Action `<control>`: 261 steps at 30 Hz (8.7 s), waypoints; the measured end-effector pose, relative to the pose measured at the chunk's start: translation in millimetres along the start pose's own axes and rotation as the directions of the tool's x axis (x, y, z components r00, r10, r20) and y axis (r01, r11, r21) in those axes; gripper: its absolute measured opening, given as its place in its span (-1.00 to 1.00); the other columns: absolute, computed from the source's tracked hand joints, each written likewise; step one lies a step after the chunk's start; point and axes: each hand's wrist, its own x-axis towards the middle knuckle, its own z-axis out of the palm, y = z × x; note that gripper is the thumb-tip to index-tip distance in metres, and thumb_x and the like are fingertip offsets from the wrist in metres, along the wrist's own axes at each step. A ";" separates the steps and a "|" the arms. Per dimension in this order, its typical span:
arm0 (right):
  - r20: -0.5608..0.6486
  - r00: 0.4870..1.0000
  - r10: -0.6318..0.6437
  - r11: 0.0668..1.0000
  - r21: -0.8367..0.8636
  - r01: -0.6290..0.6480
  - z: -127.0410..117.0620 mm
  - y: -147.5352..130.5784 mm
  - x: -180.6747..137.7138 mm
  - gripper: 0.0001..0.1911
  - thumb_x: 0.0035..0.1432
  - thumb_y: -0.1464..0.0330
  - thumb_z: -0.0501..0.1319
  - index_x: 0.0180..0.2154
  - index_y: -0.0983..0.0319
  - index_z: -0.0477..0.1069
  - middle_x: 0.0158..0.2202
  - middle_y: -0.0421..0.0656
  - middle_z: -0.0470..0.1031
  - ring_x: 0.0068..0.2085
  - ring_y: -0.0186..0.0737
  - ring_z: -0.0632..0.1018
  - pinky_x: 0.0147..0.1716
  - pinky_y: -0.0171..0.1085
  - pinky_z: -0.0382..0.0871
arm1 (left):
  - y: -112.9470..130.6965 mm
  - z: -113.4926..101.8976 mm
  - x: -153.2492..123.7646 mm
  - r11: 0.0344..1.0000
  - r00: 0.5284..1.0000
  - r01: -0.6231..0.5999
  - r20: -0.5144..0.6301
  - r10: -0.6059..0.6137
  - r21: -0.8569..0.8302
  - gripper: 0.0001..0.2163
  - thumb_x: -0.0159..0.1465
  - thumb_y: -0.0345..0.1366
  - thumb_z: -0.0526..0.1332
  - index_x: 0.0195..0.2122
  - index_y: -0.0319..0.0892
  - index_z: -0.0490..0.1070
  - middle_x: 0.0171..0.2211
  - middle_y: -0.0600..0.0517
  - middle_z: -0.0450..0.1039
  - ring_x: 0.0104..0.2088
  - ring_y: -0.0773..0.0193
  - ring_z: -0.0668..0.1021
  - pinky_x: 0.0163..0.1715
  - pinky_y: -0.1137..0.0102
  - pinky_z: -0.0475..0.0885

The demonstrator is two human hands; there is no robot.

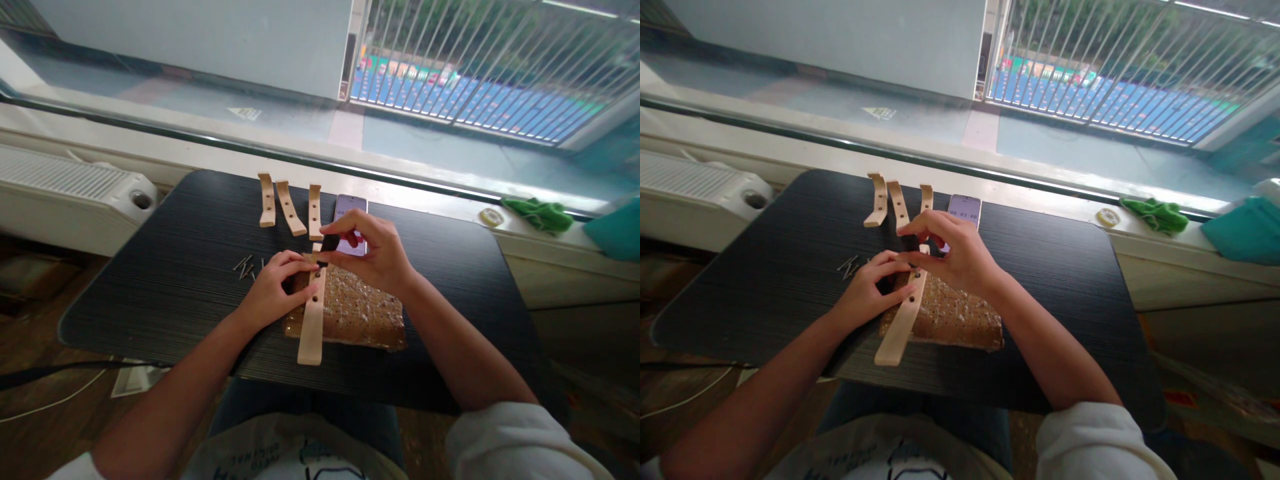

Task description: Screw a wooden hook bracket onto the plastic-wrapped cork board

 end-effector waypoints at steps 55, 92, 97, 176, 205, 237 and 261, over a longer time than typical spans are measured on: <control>0.156 0.987 0.046 0.989 0.131 -0.067 -9.3 -3.9 4.9 -0.79 0.15 0.46 0.25 -0.14 0.26 0.51 -0.45 -0.24 0.54 -0.54 -0.50 0.30 -0.52 -0.41 0.25 | -1.3 0.2 -0.3 0.998 0.998 -0.054 -0.012 0.054 0.021 -0.80 0.17 -0.27 0.30 -0.17 -0.13 0.51 -0.20 0.01 0.42 -0.13 0.19 0.48 -0.04 0.27 0.41; 0.006 0.998 0.070 0.983 0.167 -0.070 1.9 -1.7 0.7 -0.81 0.01 0.37 0.38 -0.30 0.23 0.45 -0.48 -0.30 0.37 -0.52 -0.49 0.23 -0.54 -0.38 0.18 | 1.4 -1.2 0.0 1.000 1.000 -0.010 0.010 0.010 0.015 -0.78 0.17 -0.24 0.28 -0.17 -0.17 0.51 -0.20 -0.02 0.40 -0.14 0.16 0.48 -0.04 0.23 0.42; -0.032 0.998 0.053 0.985 0.167 -0.047 6.4 1.3 -1.0 -0.82 0.02 0.37 0.37 -0.30 0.21 0.43 -0.46 -0.30 0.37 -0.51 -0.47 0.26 -0.54 -0.37 0.20 | 1.4 -1.5 0.2 1.000 1.000 0.001 0.013 -0.001 0.013 -0.79 0.17 -0.24 0.28 -0.17 -0.14 0.51 -0.21 -0.01 0.40 -0.14 0.16 0.48 -0.04 0.21 0.42; -0.283 0.580 0.764 0.453 0.875 -0.170 -4.7 -0.9 -67.9 -0.77 -0.10 0.25 0.44 -0.36 0.18 0.53 -0.39 -0.20 0.65 -0.48 -0.49 0.54 -0.46 -0.50 0.47 | -61.0 -92.2 -29.0 0.912 0.962 0.275 -0.098 -0.257 0.304 -0.74 0.10 -0.11 0.22 -0.30 -0.16 0.51 -0.38 -0.03 0.52 -0.36 0.15 0.53 -0.31 0.31 0.43; -0.309 0.550 0.775 0.461 0.873 -0.158 -6.8 -0.7 -66.1 -0.76 -0.10 0.23 0.43 -0.37 0.19 0.52 -0.39 -0.21 0.64 -0.44 -0.47 0.57 -0.45 -0.50 0.48 | -40.3 -93.7 -24.8 0.934 0.897 0.341 -0.334 -0.289 0.108 -0.77 0.12 -0.12 0.22 -0.33 -0.15 0.52 -0.33 -0.01 0.60 -0.32 0.17 0.59 -0.23 0.37 0.46; -0.315 0.529 0.788 0.492 0.839 -0.233 -6.7 -2.3 -66.2 -0.78 -0.06 0.20 0.40 -0.35 0.13 0.51 -0.37 -0.24 0.62 -0.48 -0.46 0.52 -0.48 -0.44 0.45 | 18.3 -11.3 -1.8 0.767 0.892 0.377 -0.019 -0.452 -0.519 -0.70 -0.06 -0.06 0.42 -0.42 -0.18 0.54 -0.37 -0.04 0.60 -0.30 0.10 0.60 -0.23 0.26 0.53; -0.289 0.490 0.822 0.506 0.765 -0.399 -7.1 -1.4 -65.9 -0.85 0.02 0.16 0.36 -0.34 0.03 0.54 -0.37 -0.28 0.61 -0.48 -0.48 0.51 -0.49 -0.50 0.43 | 14.3 -7.4 -13.3 0.893 0.949 0.287 -0.022 -0.314 -0.347 -0.96 0.11 -0.24 0.33 -0.42 -0.03 0.56 -0.45 0.05 0.56 -0.38 0.17 0.56 -0.36 0.31 0.48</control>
